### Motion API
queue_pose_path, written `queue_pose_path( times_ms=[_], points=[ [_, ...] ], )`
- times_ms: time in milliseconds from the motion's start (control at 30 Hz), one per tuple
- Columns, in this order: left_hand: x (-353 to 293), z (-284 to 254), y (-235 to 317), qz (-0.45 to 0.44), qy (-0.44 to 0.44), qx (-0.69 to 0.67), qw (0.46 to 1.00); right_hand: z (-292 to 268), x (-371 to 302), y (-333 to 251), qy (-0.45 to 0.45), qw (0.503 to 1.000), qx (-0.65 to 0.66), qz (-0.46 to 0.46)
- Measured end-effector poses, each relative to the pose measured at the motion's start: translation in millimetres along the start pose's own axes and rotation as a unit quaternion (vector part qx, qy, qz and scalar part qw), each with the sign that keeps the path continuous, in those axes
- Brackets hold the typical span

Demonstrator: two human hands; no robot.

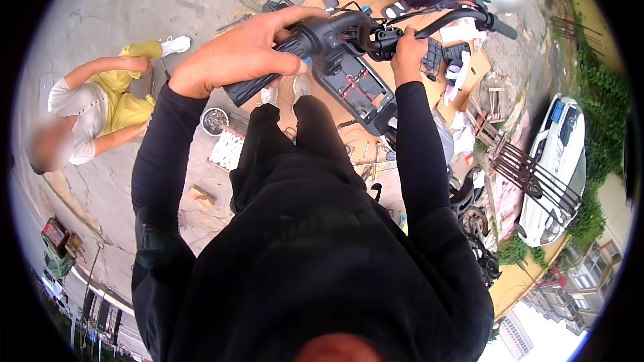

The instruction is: The person assembles the handlebar and control unit of an electric scooter. They connect wires, secure the handlebar with a power drill, and attach the plastic casing to the central stem.

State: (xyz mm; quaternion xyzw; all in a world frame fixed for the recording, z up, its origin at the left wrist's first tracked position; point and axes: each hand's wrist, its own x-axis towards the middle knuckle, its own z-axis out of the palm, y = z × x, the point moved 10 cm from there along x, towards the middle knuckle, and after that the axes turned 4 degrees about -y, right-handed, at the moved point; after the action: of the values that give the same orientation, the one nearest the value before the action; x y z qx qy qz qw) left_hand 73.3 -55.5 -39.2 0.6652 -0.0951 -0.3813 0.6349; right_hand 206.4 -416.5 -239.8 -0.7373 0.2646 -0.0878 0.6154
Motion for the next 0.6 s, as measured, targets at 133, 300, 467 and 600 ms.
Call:
queue_pose_path(
  times_ms=[133,300,467,600],
  points=[
    [-14,48,2,0.027,0.06,-0.037,0.997,28,9,10,-0.085,0.975,-0.198,0.055],
    [-6,39,3,-0.039,0.066,-0.029,0.997,40,7,-34,-0.1,0.967,-0.231,0.026],
    [-21,42,3,-0.096,0.167,0.004,0.981,30,-12,-32,-0.069,0.99,-0.124,0.004],
    [-39,83,-19,-0.101,0.206,0.201,0.952,11,-38,-30,-0.047,0.991,-0.104,-0.07]
  ],
)
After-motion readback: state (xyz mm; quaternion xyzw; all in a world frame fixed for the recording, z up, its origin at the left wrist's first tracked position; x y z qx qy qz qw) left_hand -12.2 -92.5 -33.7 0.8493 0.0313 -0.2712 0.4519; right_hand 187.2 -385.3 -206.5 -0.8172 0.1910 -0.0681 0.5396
